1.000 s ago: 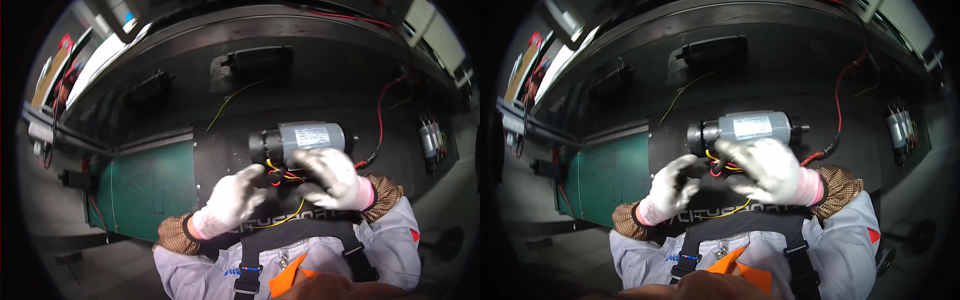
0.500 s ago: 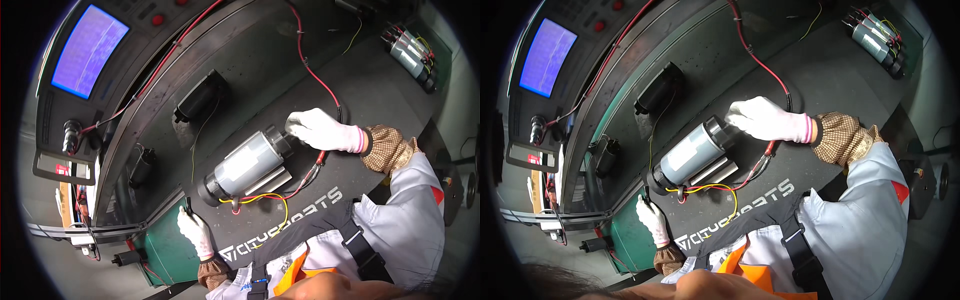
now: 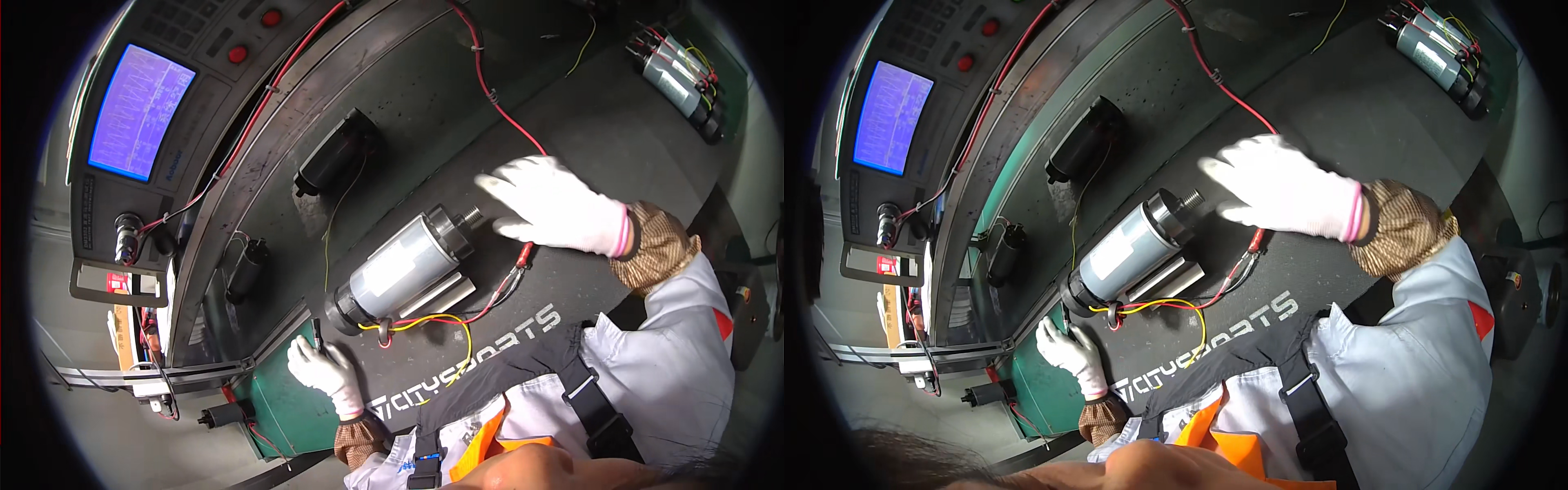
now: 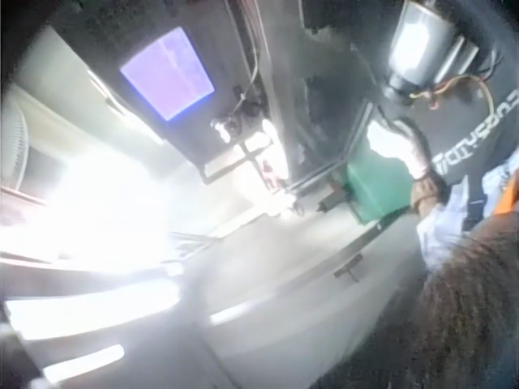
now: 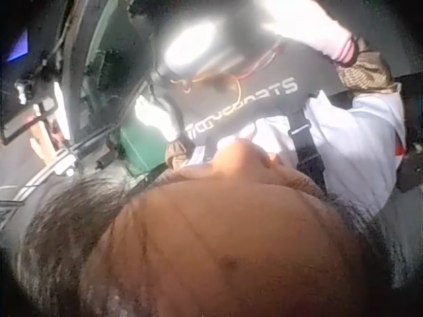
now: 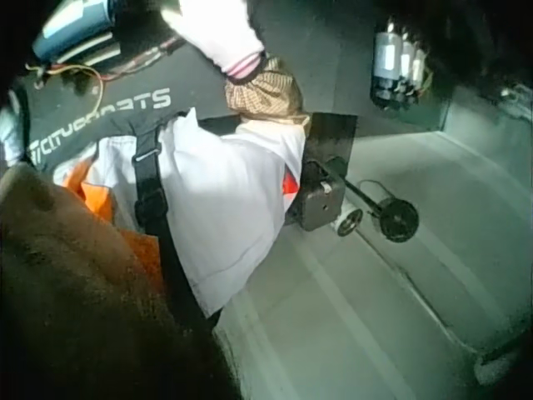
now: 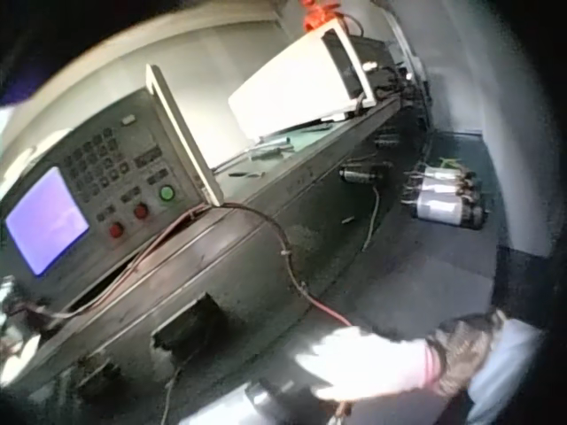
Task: The person tests electric motors by placing each motor onto a stand, connecting wire clips from a test machine to the motor leads, operating the machine, disconnecting the clips, and moving the tested motor to the shelf.
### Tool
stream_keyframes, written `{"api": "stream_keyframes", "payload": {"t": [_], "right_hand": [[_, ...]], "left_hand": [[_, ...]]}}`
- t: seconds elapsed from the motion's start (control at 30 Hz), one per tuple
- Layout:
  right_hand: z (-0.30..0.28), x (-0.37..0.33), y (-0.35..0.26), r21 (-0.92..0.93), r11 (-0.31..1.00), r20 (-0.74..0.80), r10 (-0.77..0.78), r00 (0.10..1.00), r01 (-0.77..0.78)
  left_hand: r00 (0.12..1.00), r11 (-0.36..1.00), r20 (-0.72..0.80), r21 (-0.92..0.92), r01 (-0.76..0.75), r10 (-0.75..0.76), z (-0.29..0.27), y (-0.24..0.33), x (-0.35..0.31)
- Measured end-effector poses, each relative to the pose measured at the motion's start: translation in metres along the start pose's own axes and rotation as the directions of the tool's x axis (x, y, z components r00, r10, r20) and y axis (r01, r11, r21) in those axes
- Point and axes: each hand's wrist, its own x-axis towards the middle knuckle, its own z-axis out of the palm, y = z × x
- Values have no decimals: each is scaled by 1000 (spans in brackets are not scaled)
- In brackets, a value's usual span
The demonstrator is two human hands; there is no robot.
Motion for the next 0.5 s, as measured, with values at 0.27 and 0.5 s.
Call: {"api": "stream_keyframes", "payload": {"t": [0.27,0.5], "right_hand": [[14,-18,-71,176,953,332,-293,897,246],[-5,3,-13,6,1000,-19,-1,1000,1]], "left_hand": [[676,422,-156,-674,-606,720,-78,103,39],[543,281,-135,-739,-612,829,-79,86,26]]}}
